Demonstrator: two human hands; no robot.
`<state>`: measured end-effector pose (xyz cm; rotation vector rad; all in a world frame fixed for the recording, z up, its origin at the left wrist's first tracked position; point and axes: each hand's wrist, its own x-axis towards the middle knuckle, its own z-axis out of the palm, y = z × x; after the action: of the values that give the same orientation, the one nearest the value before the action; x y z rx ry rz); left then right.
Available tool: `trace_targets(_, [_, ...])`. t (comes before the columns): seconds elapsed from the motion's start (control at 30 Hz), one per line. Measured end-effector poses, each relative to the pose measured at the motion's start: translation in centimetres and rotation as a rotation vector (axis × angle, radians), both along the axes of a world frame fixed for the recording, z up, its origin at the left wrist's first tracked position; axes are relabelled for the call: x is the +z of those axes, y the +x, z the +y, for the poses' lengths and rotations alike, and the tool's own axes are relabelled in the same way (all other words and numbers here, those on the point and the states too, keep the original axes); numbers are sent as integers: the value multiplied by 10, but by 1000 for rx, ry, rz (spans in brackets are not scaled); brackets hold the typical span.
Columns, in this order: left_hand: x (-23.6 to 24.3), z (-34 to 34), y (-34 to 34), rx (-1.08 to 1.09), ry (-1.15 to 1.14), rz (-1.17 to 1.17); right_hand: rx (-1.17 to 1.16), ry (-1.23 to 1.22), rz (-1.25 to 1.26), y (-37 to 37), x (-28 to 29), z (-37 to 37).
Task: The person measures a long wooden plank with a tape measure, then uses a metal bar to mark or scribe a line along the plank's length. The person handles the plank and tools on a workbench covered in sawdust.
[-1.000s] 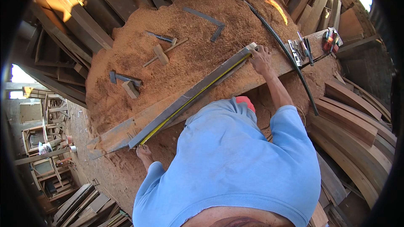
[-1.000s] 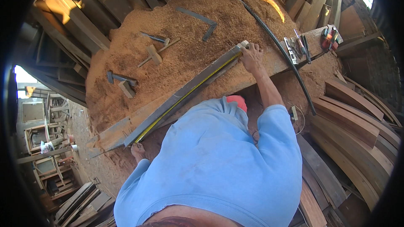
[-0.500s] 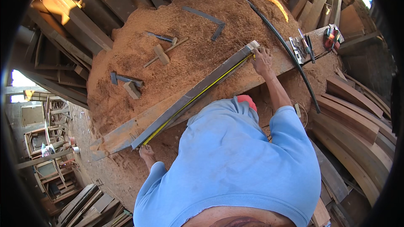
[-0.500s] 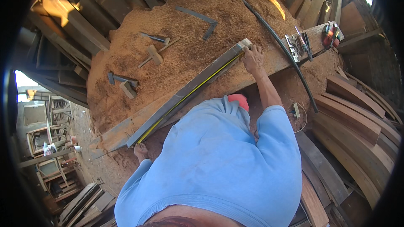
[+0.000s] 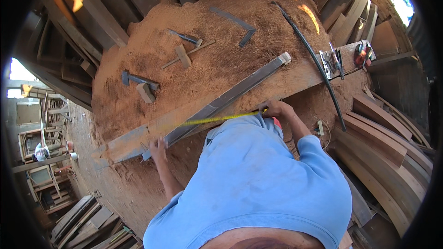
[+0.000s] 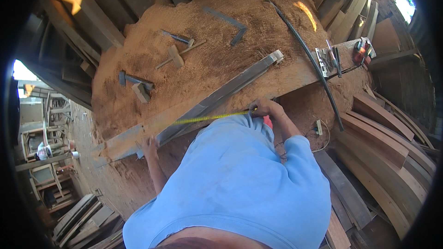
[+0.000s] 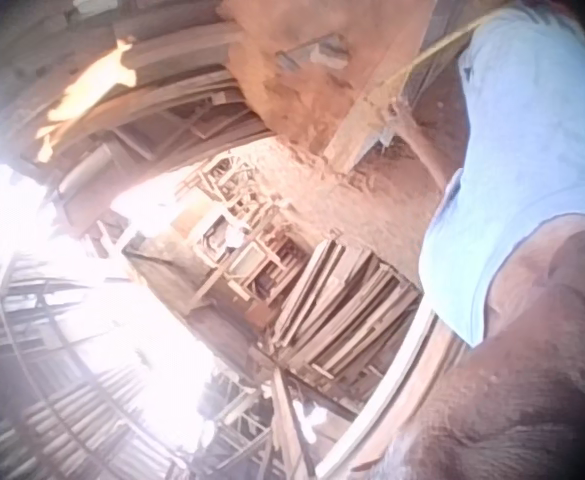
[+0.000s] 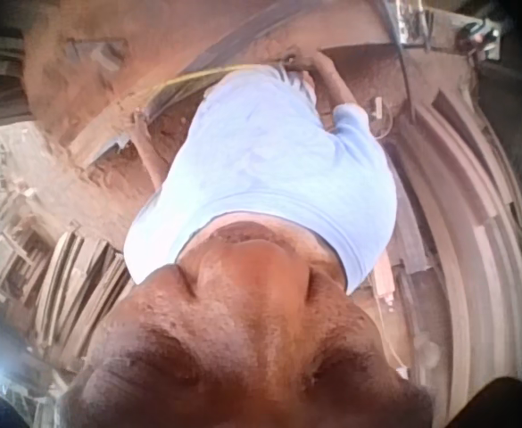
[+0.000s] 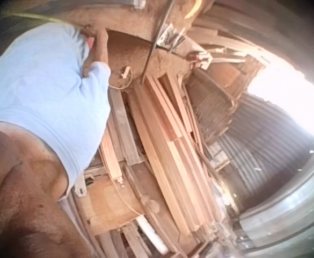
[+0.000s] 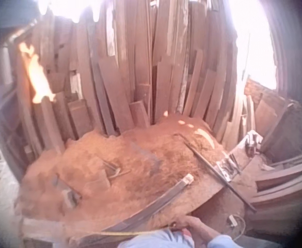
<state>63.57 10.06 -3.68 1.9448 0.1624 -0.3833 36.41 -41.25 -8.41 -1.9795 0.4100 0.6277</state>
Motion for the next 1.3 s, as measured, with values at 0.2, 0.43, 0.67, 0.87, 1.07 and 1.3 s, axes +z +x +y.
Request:
trace_targets(0.2, [-12,-164,22,-473,150,-473,-358,294,15,-5,-3,17])
trace_targets(0.43, [-27,-265,-32,-1112,815,-514,-660,202,-200,-50,5,10])
trace_targets(0.67, [-9,-281,13,-1198,785,-299,-922,255,-158,-93,25,35])
trace_targets(0.87, [-5,-282,18,-1194,740,-185,-902,249,-151,-91,23,33])
trace_targets(1.07, [-6,-283,20,-1226,727,-232,-751,173,-166,-62,33,10])
trace_targets(1.3, [-17,-266,30,-1344,559,-158,-601,144,-205,-28,47,-10])
